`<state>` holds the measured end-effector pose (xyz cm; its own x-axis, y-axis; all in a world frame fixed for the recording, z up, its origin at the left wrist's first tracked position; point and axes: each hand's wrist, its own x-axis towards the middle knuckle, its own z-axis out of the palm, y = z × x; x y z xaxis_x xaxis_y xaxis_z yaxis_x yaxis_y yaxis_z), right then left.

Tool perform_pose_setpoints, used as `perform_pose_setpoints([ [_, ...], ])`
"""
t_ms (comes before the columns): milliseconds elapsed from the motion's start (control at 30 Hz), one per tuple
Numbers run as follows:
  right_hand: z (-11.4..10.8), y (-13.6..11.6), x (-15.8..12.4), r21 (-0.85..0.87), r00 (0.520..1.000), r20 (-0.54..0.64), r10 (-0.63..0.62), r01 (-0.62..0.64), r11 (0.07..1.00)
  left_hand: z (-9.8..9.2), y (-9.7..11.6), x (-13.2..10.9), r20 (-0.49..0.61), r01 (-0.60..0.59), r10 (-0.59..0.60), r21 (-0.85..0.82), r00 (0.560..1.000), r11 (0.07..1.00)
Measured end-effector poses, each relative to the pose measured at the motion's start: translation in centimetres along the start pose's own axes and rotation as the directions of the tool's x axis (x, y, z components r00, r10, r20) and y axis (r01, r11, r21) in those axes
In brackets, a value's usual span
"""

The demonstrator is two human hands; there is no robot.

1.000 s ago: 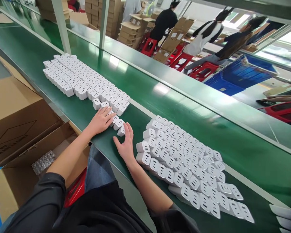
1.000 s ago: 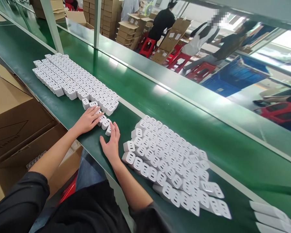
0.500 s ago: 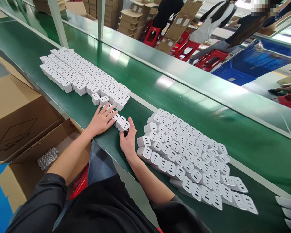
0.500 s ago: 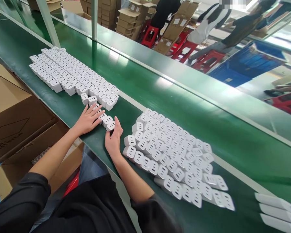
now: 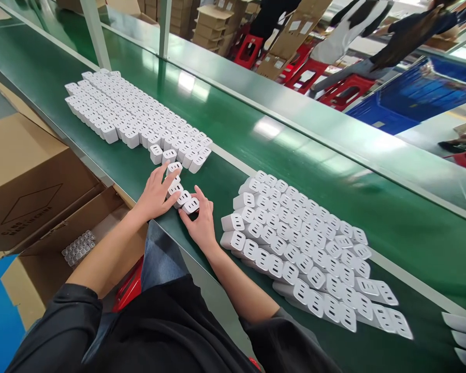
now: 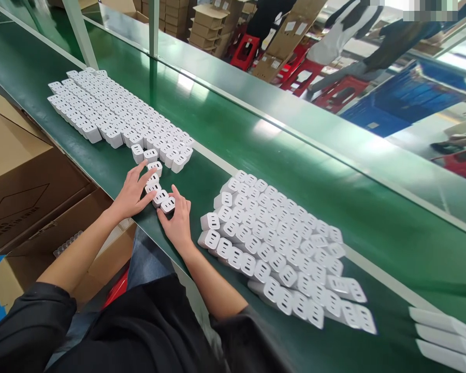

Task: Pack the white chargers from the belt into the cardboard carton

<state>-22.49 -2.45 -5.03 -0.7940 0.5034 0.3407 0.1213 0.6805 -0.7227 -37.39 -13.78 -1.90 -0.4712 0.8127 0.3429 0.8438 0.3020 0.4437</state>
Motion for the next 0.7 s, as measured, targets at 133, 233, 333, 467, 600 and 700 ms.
perform_pose_setpoints([
  [133,0.2,0.1,-0.1,-0.002,1.0,-0.002,-0.025,0.025,1.0,0.4,0.3,-0.6,0.038,-0.019,0.021,-0.039,0.999,0.999],
  [233,0.2,0.2,-0.2,0.007,1.0,0.026,-0.005,0.005,1.0,0.8,0.8,-1.2,0.061,-0.019,0.023,-0.052,0.998,0.998],
  [333,0.4,0.3,-0.4,0.013,0.999,0.042,0.014,-0.015,1.0,1.2,1.5,-1.7,0.05,0.008,-0.004,-0.066,0.999,0.998],
  [467,0.5,0.3,-0.5,0.007,0.999,0.037,0.002,-0.002,1.0,1.7,2.4,-1.8,0.056,0.071,-0.067,-0.079,0.996,0.994],
  [600,0.5,0.5,-0.5,-0.002,0.999,0.039,-0.018,0.018,1.0,2.3,3.3,-1.3,0.047,0.143,-0.139,-0.085,0.989,0.986],
  [700,0.5,0.7,-0.5,-0.002,0.998,0.05,-0.032,0.032,0.999,2.6,3.5,-0.9,0.012,0.159,-0.159,-0.128,0.987,0.979],
])
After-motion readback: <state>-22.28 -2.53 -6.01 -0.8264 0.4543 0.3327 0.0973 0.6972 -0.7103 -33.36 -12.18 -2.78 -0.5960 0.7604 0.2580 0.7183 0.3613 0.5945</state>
